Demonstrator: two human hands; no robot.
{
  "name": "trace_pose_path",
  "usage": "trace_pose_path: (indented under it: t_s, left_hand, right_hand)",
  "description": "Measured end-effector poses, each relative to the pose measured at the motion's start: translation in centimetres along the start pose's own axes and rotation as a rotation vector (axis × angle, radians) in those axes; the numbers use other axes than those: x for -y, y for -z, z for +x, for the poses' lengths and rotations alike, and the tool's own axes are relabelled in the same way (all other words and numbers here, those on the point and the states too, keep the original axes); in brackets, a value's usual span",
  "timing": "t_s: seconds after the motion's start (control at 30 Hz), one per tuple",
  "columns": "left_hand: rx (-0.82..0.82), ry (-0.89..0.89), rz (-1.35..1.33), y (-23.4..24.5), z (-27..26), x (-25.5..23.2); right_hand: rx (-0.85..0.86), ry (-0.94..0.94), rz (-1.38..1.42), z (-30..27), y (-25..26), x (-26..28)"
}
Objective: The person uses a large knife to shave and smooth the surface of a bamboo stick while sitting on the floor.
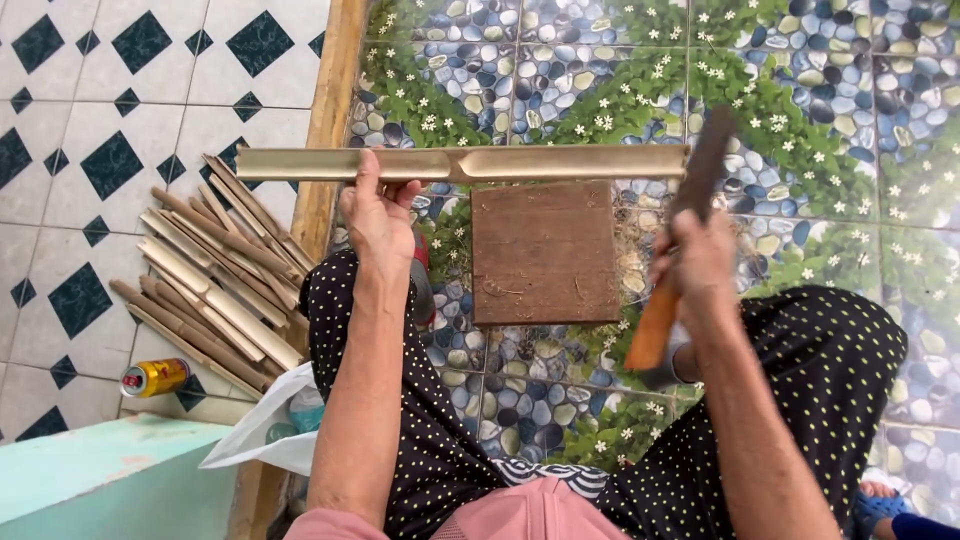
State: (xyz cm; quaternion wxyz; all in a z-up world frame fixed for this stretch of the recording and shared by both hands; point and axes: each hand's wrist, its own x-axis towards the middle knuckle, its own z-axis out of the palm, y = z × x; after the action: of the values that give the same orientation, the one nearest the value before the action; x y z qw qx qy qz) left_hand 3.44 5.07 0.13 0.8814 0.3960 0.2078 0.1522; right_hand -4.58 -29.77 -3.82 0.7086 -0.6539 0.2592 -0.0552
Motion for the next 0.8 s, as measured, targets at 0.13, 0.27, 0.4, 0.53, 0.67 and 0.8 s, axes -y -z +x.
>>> trace_pose_path:
  t_s: [0.13,0.27,0.4,0.53,0.67,0.8]
  left_hand:
    - [-0.045,0.021,-0.029,-0.3,-0.7,-0.7]
    - [0.000,-0.054,-0.014,-0.2,-0.1,-0.4]
    - [0.016,-0.071,0.025,-0.4,-0.5,-1.0]
    - [0.022,-0.061,-0.031,-0.5,-0.8,-1.3]
    - [-0.039,0.014,-0.075,-1.5,-1.4,-2.5]
    - [-0.020,0.015,-0.019,0.2,0.0,-0.5]
  right_hand:
    - [0.178,-0.090,-0.239,-4.3,-4.6,-10.5]
    - [0.555,-0.044,-0.879,-7.4,-4.9,-19.8]
    - [0.583,-0.099,-0.932,-8.5,-2.9,-21.8]
    - [0.396,-0.071,-0.876,-5.4,0.6,-23.3]
    - [-0.082,-0.291,-0.342,-1.9,3.6,-26.0]
    - [-0.105,-0.328,0.175,-0.7,3.0,-19.0]
